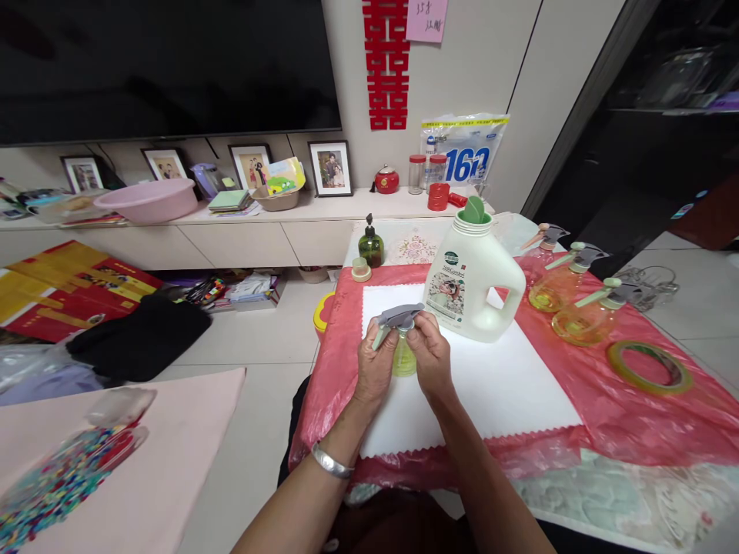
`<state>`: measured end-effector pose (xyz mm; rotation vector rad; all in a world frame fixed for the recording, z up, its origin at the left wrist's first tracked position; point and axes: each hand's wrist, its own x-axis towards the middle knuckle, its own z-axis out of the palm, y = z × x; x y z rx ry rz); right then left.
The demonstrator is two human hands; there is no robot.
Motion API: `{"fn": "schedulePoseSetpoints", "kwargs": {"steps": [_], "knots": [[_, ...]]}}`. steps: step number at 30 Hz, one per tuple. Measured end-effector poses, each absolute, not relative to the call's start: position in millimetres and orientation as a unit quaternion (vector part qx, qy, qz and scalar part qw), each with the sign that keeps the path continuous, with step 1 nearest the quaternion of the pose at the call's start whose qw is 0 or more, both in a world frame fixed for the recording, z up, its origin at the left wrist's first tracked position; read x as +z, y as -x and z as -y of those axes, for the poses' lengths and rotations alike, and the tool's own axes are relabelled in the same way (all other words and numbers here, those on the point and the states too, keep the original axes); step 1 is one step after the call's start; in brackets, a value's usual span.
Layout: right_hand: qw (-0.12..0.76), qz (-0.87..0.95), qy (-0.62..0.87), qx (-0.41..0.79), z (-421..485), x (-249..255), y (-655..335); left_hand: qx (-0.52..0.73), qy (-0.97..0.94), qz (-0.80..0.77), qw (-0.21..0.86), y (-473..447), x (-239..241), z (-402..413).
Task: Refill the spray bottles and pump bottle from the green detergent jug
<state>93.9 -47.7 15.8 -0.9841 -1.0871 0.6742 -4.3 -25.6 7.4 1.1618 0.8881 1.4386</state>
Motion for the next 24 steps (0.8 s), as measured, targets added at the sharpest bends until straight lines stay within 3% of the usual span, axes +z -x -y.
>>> {"fn": "schedulePoseSetpoints", "kwargs": {"steps": [6,24], "knots": [[0.700,0.470,0.431,0.320,45.6,12.7,-92.0,0.620,-0.426,-0.335,0.567,2.4,10.7,25.8],[0.688,0.479,0.428,0.338,45.9,14.1,-91.9,0.621,-0.430,-0.315,0.575,2.2,9.0,24.3]]}}
